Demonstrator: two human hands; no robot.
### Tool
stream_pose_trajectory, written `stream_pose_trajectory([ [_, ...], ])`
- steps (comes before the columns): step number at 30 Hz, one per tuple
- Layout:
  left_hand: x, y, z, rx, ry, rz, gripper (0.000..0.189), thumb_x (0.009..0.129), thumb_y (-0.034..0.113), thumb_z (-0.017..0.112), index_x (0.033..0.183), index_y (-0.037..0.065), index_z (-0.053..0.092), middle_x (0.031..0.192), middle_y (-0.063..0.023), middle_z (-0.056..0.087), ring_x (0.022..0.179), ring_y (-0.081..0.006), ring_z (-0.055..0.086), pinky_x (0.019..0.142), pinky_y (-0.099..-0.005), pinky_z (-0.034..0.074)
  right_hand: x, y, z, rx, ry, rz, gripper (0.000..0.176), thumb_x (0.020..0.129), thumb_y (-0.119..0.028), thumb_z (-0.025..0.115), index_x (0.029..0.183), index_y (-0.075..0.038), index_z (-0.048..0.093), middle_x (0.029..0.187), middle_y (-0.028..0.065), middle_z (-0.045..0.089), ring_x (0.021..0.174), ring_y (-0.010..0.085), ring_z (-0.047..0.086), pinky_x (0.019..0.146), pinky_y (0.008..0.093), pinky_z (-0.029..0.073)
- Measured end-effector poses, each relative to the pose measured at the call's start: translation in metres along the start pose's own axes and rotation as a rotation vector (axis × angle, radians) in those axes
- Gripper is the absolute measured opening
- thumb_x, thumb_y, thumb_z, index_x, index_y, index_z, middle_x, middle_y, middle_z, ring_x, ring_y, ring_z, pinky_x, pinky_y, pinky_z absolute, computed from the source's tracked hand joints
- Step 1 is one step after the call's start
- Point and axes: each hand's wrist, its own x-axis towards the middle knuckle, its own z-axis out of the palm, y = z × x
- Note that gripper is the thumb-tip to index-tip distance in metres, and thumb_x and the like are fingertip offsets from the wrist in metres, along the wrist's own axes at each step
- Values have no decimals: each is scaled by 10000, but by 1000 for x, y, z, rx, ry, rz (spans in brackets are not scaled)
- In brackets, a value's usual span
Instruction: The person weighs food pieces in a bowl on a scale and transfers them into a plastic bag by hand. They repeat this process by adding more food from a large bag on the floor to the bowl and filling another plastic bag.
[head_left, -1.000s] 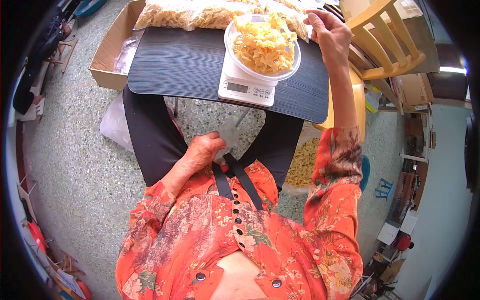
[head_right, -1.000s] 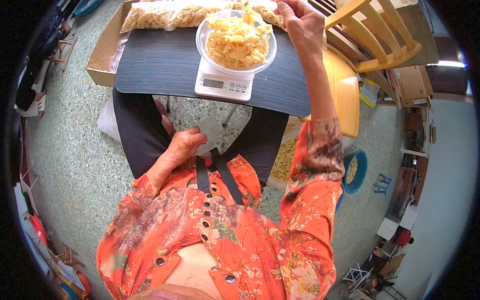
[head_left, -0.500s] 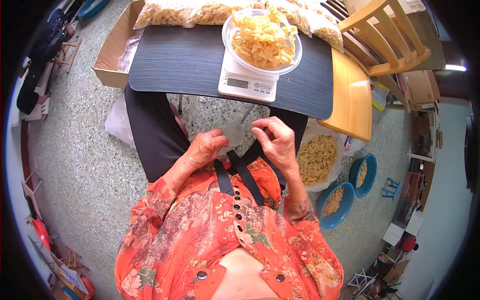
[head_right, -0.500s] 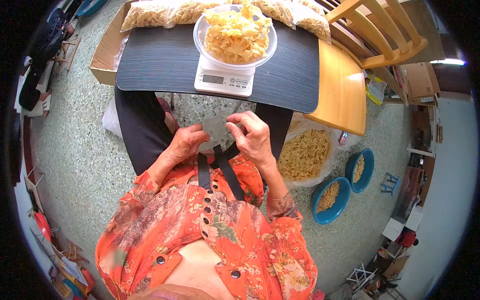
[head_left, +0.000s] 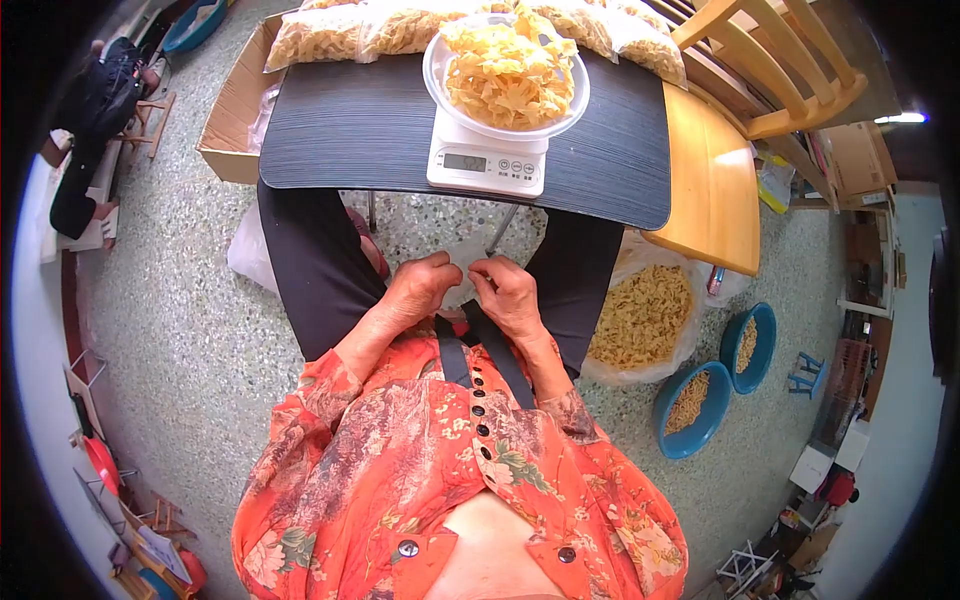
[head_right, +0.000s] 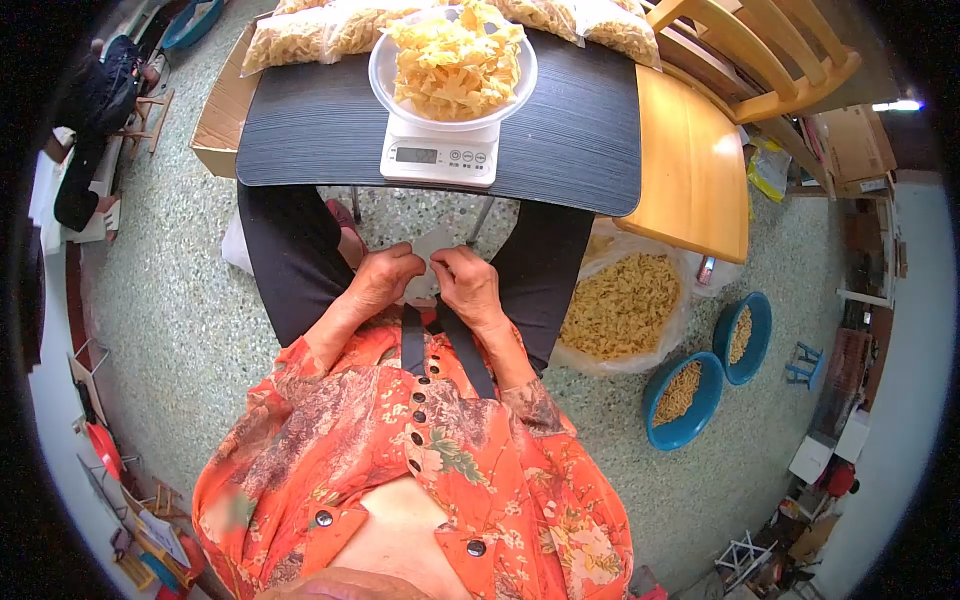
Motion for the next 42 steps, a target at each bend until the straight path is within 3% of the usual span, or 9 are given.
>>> stream_pose_trajectory([
  [3, 2, -6, 1, -13, 25, -27, 84, 807, 26, 671, 862, 89, 674, 814, -110, 591, 729, -354, 662, 599, -439, 517, 13, -29, -29, 157, 38, 78, 86, 826, -43, 758, 895, -38, 706, 800, 103, 681, 633, 224, 654, 570, 325, 512],
  [4, -1, -9, 3, -53, 33, -54, 74, 815, 36, 680, 867, 88, 677, 825, -114, 601, 743, -362, 666, 606, -443, 518, 26, -43, -45, 168, 100, 26, 95, 828, -37, 777, 885, -32, 702, 767, 77, 659, 585, 152, 591, 533, 290, 474],
  [10, -4, -11, 6, -40, -4, -77, 32, 853, 67, 692, 868, 93, 681, 844, -115, 606, 772, -375, 661, 640, -445, 520, 131, -74, -142, -4, 407, -203, 123, 817, -69, 807, 862, -39, 697, 745, 77, 619, 565, 161, 540, 531, 297, 442],
  [14, -1, -6, 5, -57, 2, -84, 33, 855, 69, 702, 875, 89, 685, 845, -111, 606, 772, -375, 659, 644, -442, 521, 207, -67, -165, -110, 389, -203, 88, 843, -98, 759, 898, -36, 728, 775, 92, 648, 645, 179, 597, 623, 309, 488],
  [18, 1, -1, 3, -44, 14, -114, 40, 858, 63, 711, 888, 83, 694, 846, -103, 619, 769, -357, 665, 644, -419, 525, 247, -50, -171, -169, 162, -125, 232, 845, -249, 764, 966, -50, 761, 873, 106, 715, 730, 209, 654, 718, 335, 530],
  [23, 3, 5, 1, -70, 28, -122, 56, 849, 74, 716, 895, 91, 690, 846, -106, 611, 769, -369, 660, 637, -438, 524, 254, -47, -171, -267, 100, -63, 269, 854, -291, 768, 951, -40, 766, 872, 103, 737, 768, 195, 674, 755, 325, 542],
  [29, 3, 12, 2, -84, 27, -121, 61, 841, 64, 709, 888, 91, 682, 848, -104, 612, 768, -370, 659, 635, -445, 527, 255, -45, -169, -189, 78, -21, 200, 848, -230, 785, 940, -53, 770, 776, 69, 724, 716, 136, 662, 684, 305, 544],
  [35, 4, 16, 0, -49, 28, -107, 60, 853, 71, 732, 898, 74, 692, 844, -102, 620, 750, -351, 669, 624, -409, 524, 251, -50, -172, -78, 181, -230, 103, 864, -94, 780, 917, -14, 743, 799, 27, 651, 648, 72, 545, 618, 233, 493],
  [42, 6, 11, 3, -87, 35, -109, 49, 849, 65, 714, 886, 79, 684, 835, -110, 603, 758, -366, 661, 632, -430, 519, 243, -72, -174, -116, 357, -366, 89, 851, -76, 791, 885, -22, 729, 919, 27, 659, 655, 40, 524, 585, 216, 465],
])
